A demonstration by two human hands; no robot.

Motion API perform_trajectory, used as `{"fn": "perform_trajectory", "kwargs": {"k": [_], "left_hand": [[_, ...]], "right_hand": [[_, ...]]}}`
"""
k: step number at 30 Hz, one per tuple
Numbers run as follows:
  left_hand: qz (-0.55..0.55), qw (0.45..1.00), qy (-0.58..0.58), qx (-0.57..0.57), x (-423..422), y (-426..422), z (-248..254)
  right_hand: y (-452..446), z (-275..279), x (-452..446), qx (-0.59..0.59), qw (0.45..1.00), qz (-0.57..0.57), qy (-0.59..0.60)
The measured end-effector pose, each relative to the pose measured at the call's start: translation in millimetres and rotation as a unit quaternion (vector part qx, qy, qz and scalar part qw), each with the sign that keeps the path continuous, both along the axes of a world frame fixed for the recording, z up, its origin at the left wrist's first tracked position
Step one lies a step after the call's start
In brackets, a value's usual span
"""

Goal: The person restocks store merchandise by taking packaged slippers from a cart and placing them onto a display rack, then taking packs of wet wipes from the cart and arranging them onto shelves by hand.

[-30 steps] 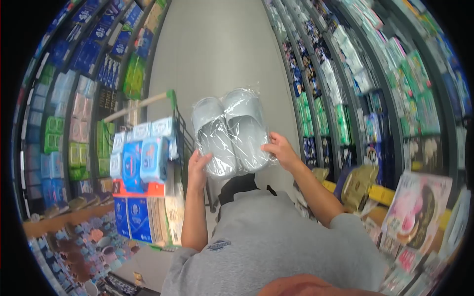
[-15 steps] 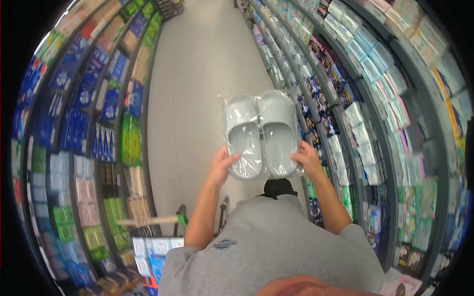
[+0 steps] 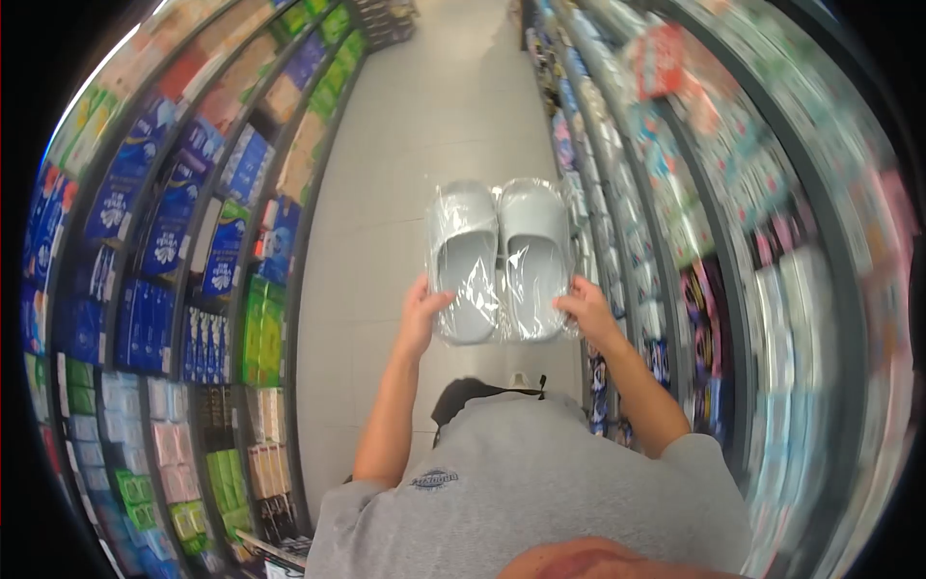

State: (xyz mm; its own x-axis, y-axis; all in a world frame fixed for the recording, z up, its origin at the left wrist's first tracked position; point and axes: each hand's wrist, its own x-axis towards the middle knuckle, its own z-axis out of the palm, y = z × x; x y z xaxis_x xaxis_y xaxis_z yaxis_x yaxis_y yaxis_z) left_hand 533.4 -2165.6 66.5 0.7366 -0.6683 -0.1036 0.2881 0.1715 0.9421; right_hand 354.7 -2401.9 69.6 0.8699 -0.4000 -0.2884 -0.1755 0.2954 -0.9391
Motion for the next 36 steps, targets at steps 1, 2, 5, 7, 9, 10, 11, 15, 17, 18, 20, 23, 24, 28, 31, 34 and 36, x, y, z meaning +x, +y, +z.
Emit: {"fn": "perform_trajectory", "kwargs": {"k": [1,2,5,7,9,10,11,15,17,18,20,23,24,28,31,34,36], "left_hand": [[0.019,1.0,0.005,-0.002,21,-13,7],[0.038,0.999,0.021,-0.015,43,-28,13],[0.088,0.995,0.052,-0.013,116,-64,-27],[0.104,0.99,0.096,0.007,161,-81,-69],[0.1,0.984,0.145,-0.003,197,-108,-99],[0.096,0.981,0.167,-0.016,248,-136,-107],[0.096,0.976,0.197,0.002,275,-152,-105],[0.048,0.986,0.162,-0.003,412,-245,-80],[0.022,0.991,0.136,0.004,487,-298,-64],[0.01,0.994,0.112,0.008,520,-322,-51],[-0.018,0.994,0.104,0.007,579,-368,-22],[-0.044,0.995,0.086,0.004,661,-427,-31],[-0.038,0.996,0.08,0.006,686,-444,-42],[-0.017,0.986,0.167,0.018,793,-497,-93],[0.024,0.981,0.192,0.033,891,-529,-81],[0.081,0.988,0.122,0.039,1005,-558,-47],[0.121,0.988,0.1,0.008,1078,-571,-46]], "right_hand": [[-20,8,33,-0.002,1.0,0.019,0.005],[-41,13,66,0.001,0.999,0.043,-0.001],[-91,6,159,-0.02,0.996,0.091,0.007],[-118,-28,211,-0.03,0.995,0.094,0.031],[-145,-68,250,-0.014,0.994,0.085,0.066],[-171,-76,302,-0.007,0.993,0.081,0.09],[-187,-78,327,-0.01,0.993,0.082,0.086],[-268,-64,439,-0.011,0.996,0.023,0.086],[-306,-48,492,-0.017,0.998,-0.017,0.053],[-321,-42,517,-0.01,0.998,-0.023,0.059],[-357,-37,573,0.056,0.996,-0.066,0.011],[-404,-51,647,0.059,0.995,-0.08,0.006],[-419,-57,674,0.071,0.993,-0.097,-0.003],[-492,-82,785,0.043,0.996,-0.048,0.068],[-547,-91,900,0.028,0.998,-0.006,0.06],[-588,-61,1037,0.007,0.997,0.065,0.046],[-618,-35,1128,-0.005,0.995,0.1,0.015]]}}
